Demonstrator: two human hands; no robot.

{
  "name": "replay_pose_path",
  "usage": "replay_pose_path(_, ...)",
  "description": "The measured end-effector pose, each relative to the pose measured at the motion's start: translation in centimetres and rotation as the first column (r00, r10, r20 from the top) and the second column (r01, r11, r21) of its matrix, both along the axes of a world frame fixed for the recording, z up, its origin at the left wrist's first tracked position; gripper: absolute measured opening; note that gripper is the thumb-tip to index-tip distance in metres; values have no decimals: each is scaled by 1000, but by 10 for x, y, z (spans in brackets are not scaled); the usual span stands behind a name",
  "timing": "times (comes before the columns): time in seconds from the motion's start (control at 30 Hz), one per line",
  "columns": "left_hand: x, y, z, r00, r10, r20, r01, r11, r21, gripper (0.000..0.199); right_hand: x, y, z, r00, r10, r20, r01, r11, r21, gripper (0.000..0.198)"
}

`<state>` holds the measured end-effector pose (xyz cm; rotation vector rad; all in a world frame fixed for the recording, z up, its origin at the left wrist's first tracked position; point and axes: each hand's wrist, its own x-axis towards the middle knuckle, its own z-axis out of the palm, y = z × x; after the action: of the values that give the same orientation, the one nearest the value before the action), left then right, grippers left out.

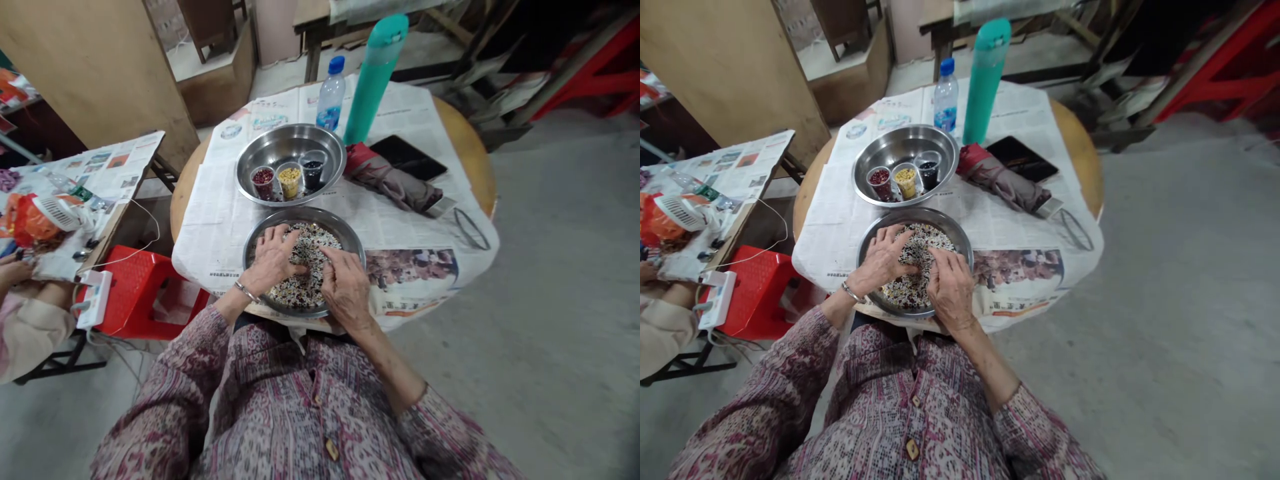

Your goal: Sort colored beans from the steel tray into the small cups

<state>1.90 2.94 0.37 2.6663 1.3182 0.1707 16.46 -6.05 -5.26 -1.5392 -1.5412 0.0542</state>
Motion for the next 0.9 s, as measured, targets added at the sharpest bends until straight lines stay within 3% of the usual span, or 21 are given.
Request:
replay_pose_path(0.07, -4, 0, -1, 996, 41, -75, -43, 999, -31, 70, 0, 0, 0, 1000, 5, -17, -5, 1000, -3, 36)
replay_pose_path(0.2, 4, -3, -11, 998, -62, 0, 62, 992, -107, 29, -1, 1, 0, 999, 15, -34, -15, 1000, -16, 37)
replay_pose_path(0.37, 16, -8, -14, 977, -142, 158, 172, 966, -192, 21, 0, 0, 1, 997, -5, -75, 9, 999, 48, 34)
replay_pose_path(0.5, 7, -25, -8, 941, -243, 234, 296, 928, -225, 14, 0, 0, 2, 992, -13, -128, 25, 995, 99, 31)
replay_pose_path(0.63, -3, -43, -4, 880, -459, 123, 475, 859, -190, 12, -1, 0, 2, 989, -28, -144, 41, 995, 91, 31)
replay_pose_path(0.77, -2, -42, -8, 792, -610, 4, 602, 781, -168, 24, 0, 0, 1, 989, -35, -141, 46, 996, 79, 31)
replay_pose_path(0.9, 9, -26, -16, 840, -534, -95, 531, 846, -51, 25, 1, 0, 1, 992, -32, -123, 42, 996, 81, 32)
